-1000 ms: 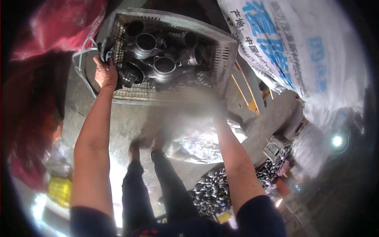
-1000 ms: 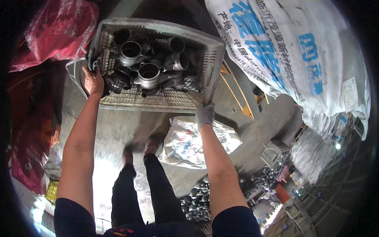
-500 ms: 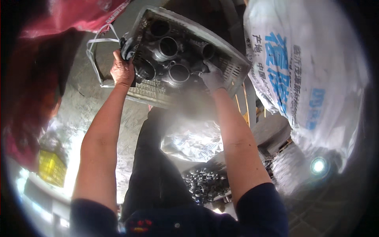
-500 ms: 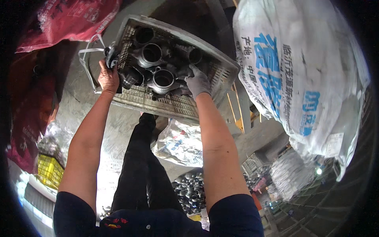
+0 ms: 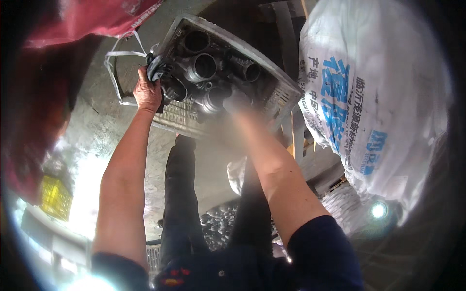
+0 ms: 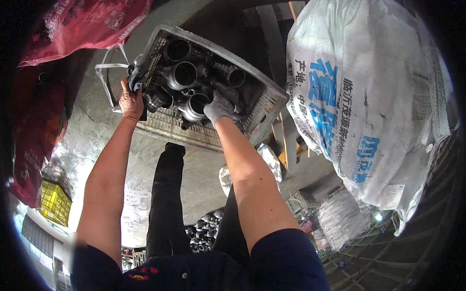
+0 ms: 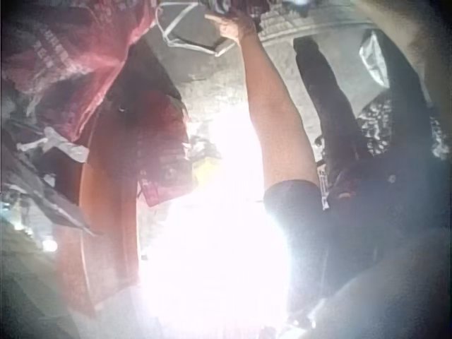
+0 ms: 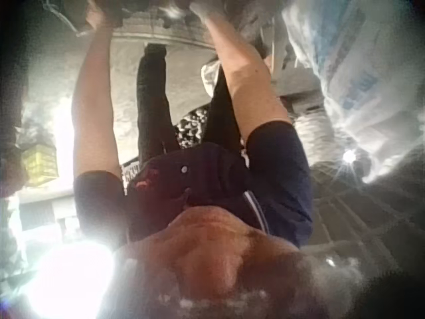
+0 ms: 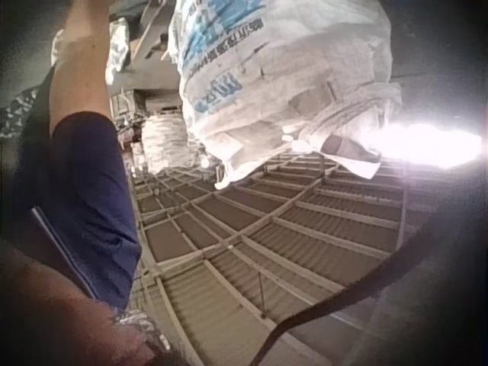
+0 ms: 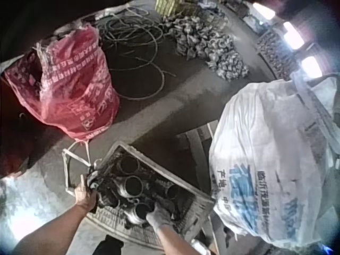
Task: The person spreads open a large sack, sorts metal parts into small bags and crates by hand, and transfers the parts into the large sack before removing their gloves.
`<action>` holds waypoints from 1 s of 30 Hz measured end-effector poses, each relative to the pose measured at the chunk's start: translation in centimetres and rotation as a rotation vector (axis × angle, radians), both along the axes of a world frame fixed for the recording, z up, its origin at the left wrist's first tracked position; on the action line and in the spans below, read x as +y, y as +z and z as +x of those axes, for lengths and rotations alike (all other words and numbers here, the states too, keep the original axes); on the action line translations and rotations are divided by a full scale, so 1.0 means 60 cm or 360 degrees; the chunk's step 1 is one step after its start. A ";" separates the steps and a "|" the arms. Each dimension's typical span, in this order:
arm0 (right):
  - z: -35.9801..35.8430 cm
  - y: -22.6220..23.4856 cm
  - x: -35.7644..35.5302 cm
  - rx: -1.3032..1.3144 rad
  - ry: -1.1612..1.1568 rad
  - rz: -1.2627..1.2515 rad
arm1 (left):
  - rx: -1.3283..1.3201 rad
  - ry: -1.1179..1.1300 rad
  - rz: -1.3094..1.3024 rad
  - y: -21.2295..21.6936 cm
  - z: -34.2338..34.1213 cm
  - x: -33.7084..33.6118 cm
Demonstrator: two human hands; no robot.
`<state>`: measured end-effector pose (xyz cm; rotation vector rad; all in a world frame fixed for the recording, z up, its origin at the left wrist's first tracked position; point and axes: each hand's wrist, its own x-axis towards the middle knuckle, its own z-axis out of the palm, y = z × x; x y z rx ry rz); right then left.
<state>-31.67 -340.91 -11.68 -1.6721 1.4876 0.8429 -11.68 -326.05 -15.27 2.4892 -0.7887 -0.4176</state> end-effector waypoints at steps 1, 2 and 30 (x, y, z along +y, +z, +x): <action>-0.020 -0.009 -0.007 0.0015 -0.0008 -0.0038 | 0.0096 0.0024 0.0050 0.003 -0.009 -0.016; -0.043 -0.028 -0.013 -0.0044 -0.0043 -0.0094 | -0.0017 -0.0004 -0.0109 0.004 -0.017 -0.036; -0.649 0.982 -0.479 -0.2282 -0.0975 -0.0749 | 0.0390 -0.1904 -0.0902 0.838 -0.618 -0.702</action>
